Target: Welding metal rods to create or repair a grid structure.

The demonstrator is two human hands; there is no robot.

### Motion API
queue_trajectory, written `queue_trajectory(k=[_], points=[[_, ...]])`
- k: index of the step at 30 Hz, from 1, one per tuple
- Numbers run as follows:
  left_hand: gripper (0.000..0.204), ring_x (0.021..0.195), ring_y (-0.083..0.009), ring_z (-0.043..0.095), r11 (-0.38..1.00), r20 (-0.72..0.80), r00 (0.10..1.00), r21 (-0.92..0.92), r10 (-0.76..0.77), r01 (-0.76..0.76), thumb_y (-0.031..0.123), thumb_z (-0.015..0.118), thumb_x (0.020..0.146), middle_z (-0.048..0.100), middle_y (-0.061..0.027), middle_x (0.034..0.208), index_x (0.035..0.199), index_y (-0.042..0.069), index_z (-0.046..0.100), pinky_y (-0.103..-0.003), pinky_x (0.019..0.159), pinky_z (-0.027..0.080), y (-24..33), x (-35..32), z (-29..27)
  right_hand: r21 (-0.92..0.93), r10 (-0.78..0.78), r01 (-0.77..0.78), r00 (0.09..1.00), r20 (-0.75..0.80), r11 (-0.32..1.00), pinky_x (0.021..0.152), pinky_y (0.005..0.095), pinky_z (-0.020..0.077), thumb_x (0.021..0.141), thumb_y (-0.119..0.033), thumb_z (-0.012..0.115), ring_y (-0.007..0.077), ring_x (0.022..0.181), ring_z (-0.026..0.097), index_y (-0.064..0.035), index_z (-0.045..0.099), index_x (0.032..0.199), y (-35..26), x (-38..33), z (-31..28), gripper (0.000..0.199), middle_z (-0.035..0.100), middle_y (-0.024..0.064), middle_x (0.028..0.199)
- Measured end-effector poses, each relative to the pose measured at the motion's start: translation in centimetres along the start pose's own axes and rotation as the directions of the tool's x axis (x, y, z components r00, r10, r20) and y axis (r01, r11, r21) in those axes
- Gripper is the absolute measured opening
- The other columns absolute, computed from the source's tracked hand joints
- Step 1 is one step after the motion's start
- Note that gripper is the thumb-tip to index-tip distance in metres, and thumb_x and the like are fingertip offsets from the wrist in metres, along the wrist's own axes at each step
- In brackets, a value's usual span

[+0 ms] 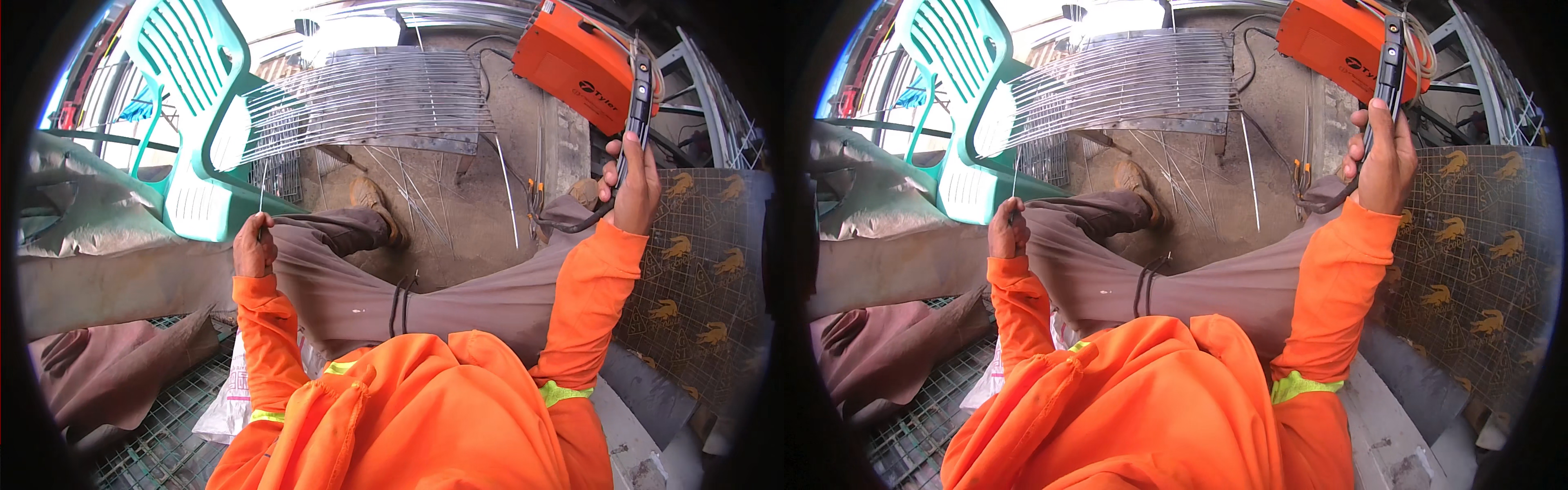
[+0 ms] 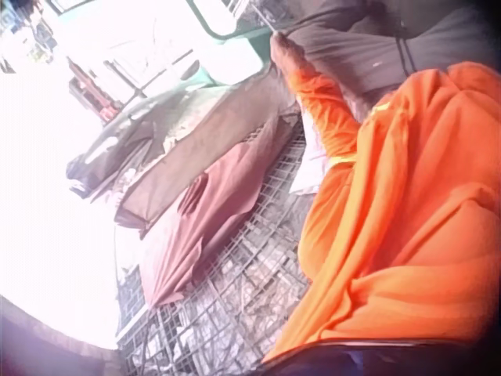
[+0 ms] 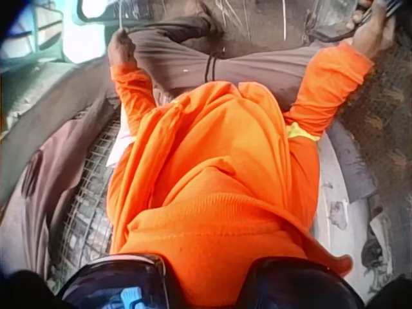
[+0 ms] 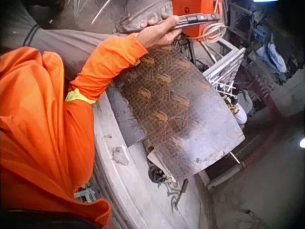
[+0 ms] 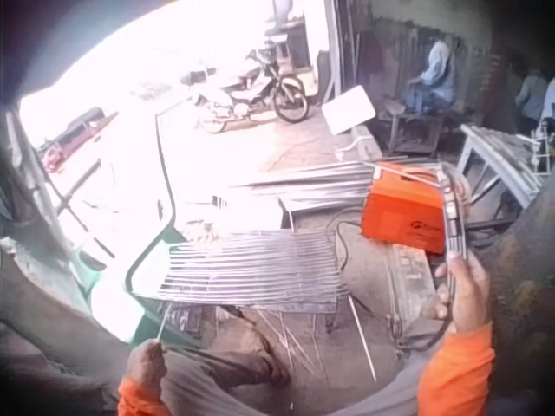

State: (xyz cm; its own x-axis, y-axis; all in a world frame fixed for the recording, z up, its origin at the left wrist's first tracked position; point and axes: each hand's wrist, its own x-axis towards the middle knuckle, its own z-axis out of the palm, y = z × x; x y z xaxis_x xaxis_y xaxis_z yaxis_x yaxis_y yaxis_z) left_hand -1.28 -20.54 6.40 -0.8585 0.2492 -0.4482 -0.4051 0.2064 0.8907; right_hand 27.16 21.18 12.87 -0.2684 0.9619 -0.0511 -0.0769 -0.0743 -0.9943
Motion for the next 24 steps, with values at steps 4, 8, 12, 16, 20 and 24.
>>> queue_trajectory(k=[4, 8, 12, 16, 20, 24], points=[[0.025, 0.039, -0.0045, 0.026, 0.986, -0.016, 0.999, -0.161, -0.049, 0.046, 0.031, 0.052, 0.102, 0.034, 0.0068, 0.053, 0.09, 0.009, 0.057, -0.023, 0.037, 0.021, -0.9, 0.1, -0.8, -0.022, -0.001, 0.0, 1.0, -0.024, 1.0, 0.04, 0.0213, 0.036, 0.098, -0.03, 0.064, 0.0047, 0.055, 0.047, -0.0046, 0.06, 0.106, -0.6, -0.2, 0.2, 0.027, 0.059, 0.0033, 0.087], [0.023, 0.042, -0.0048, 0.027, 0.946, 0.017, 0.995, -0.308, -0.097, 0.098, 0.031, 0.051, 0.102, 0.035, 0.0065, 0.055, 0.092, 0.01, 0.056, -0.023, 0.039, 0.022, -3.1, -2.0, 3.7, -0.034, -0.003, 0.002, 1.0, -0.026, 0.999, 0.04, 0.0217, 0.0363, 0.098, -0.029, 0.063, 0.0049, 0.055, 0.047, -0.004, 0.06, 0.108, -0.7, -0.4, 0.1, 0.027, 0.059, 0.0042, 0.087], [0.024, 0.043, -0.006, 0.029, 0.931, -0.049, 0.991, -0.352, -0.122, 0.097, 0.031, 0.049, 0.102, 0.036, 0.0053, 0.056, 0.092, 0.01, 0.055, -0.024, 0.039, 0.025, -5.6, -3.4, 9.5, -0.022, 0.022, -0.022, 1.0, -0.014, 1.0, 0.04, 0.0213, 0.0362, 0.098, -0.029, 0.063, 0.0046, 0.055, 0.047, -0.0043, 0.06, 0.108, -0.4, -0.3, 0.2, 0.027, 0.06, 0.0043, 0.087], [0.02, 0.044, -0.0073, 0.033, 0.897, -0.062, 0.982, -0.421, -0.179, 0.137, 0.03, 0.046, 0.102, 0.041, 0.004, 0.061, 0.094, 0.013, 0.054, -0.025, 0.039, 0.028, -9.4, -3.9, 15.7, -0.025, 0.005, -0.006, 1.0, -0.013, 1.0, 0.039, 0.0209, 0.0358, 0.098, -0.033, 0.063, 0.0045, 0.056, 0.047, -0.0054, 0.06, 0.108, -0.2, -0.4, -0.1, 0.029, 0.058, 0.003, 0.089], [0.026, 0.076, -0.0123, 0.057, 0.925, 0.262, 0.926, -0.194, -0.274, 0.328, 0.033, 0.047, 0.102, 0.059, 0.002, 0.088, 0.112, 0.015, 0.062, -0.031, 0.065, 0.047, -14.6, -2.5, 18.2, -0.021, 0.002, -0.002, 1.0, 0.004, 1.0, 0.039, 0.0209, 0.0354, 0.098, -0.033, 0.063, 0.0042, 0.056, 0.047, -0.0064, 0.06, 0.108, -0.1, -0.2, -0.8, 0.028, 0.058, 0.0014, 0.088], [0.035, 0.089, -0.012, 0.059, 0.941, 0.47, 0.816, 0.136, -0.338, 0.311, 0.038, 0.047, 0.104, 0.06, 0.002, 0.1, 0.124, 0.016, 0.065, -0.031, 0.074, 0.049, -12.5, -4.2, 20.3, -0.017, -0.023, 0.024, 0.999, 0.043, 1.0, 0.04, 0.0204, 0.0357, 0.099, -0.031, 0.063, 0.0036, 0.056, 0.047, -0.0062, 0.06, 0.108, 0.2, 0.0, -0.6, 0.027, 0.058, 0.0014, 0.088]])
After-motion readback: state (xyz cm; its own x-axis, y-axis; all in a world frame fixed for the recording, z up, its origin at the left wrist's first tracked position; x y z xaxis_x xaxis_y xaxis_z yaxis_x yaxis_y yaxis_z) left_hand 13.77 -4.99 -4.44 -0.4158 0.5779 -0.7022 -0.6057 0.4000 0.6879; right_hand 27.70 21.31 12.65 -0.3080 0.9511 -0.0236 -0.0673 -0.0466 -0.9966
